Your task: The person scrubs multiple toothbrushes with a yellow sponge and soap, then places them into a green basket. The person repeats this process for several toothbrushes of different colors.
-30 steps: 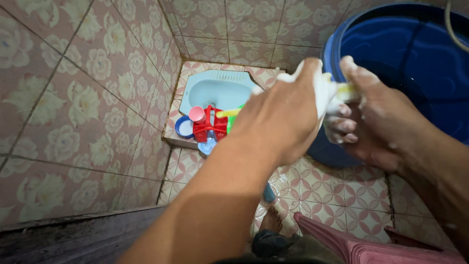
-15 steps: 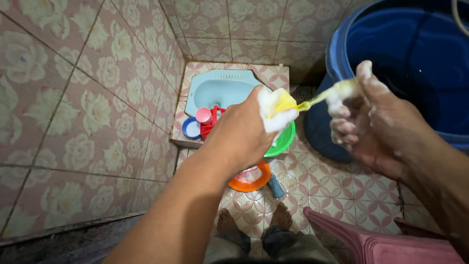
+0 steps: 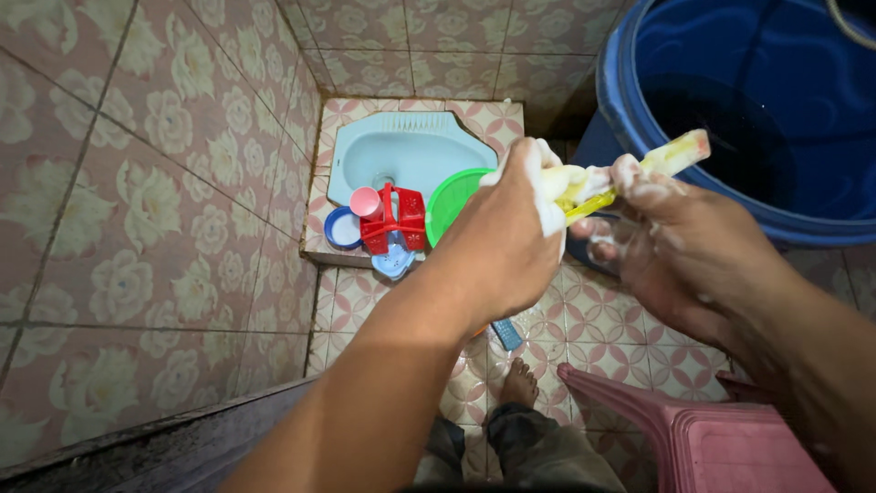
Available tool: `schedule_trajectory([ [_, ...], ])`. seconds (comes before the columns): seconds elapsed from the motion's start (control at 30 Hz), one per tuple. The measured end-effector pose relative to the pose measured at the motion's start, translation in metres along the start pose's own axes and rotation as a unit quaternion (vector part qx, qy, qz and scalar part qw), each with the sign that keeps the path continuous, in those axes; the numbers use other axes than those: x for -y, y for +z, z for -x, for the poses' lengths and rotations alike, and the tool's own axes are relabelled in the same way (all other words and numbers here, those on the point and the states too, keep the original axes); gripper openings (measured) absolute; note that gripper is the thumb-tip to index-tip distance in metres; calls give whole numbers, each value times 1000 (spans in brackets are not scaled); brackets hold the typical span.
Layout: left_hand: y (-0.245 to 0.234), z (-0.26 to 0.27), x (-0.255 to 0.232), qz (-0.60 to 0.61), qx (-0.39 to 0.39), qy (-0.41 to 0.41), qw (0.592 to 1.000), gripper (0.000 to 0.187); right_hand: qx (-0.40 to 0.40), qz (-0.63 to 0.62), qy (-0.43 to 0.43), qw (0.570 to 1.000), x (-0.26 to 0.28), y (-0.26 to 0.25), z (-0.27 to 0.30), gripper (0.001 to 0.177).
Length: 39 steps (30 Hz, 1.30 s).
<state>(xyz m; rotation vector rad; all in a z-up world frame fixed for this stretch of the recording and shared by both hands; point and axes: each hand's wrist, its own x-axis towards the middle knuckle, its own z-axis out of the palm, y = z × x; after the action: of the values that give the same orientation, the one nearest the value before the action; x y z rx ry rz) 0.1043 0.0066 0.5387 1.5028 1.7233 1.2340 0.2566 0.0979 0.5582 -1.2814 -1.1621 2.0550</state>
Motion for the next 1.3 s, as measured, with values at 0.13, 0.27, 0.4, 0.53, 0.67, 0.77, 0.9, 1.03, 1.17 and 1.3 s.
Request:
schedule_trajectory([
  [0.13, -12, 20, -6, -53, 91, -81, 991, 45, -86, -57, 17, 995, -15, 8, -6, 12],
  [0.27, -23, 39, 0, -100, 129, -99, 982, 42, -60, -108, 9, 992, -39, 6, -5, 11],
  [0.4, -31, 43, 16, -35, 91, -113, 989, 42, -46, -68, 6, 997, -64, 11, -6, 12],
  [0.53, -28, 38, 26, 46, -20, -123, 991, 48, -48, 58, 57, 996, -71, 32, -2, 17],
  [0.67, -18, 36, 31, -21, -52, 55, 997, 52, 9, 209, -5, 978, -68, 63, 14, 36],
  [0.77, -20, 20, 33, -44, -105, -20, 993, 47, -6, 319, -11, 948, -57, 74, 25, 28],
  [0.9, -26, 15, 29, -68, -62, -24, 995, 29, 15, 389, -76, 918, -54, 77, 18, 22],
  [1.03, -33, 10, 35, -101, -20, -20, 994, 27, 19, 442, -136, 887, -60, 78, 19, 19],
  [1.17, -43, -3, 46, 60, -116, -185, 974, 33, 6, 424, -145, 894, -70, 87, 30, 21],
  [1.3, -49, -11, 46, 551, -4, -341, 762, 26, 28, 229, -97, 968, -79, 88, 22, 24],
])
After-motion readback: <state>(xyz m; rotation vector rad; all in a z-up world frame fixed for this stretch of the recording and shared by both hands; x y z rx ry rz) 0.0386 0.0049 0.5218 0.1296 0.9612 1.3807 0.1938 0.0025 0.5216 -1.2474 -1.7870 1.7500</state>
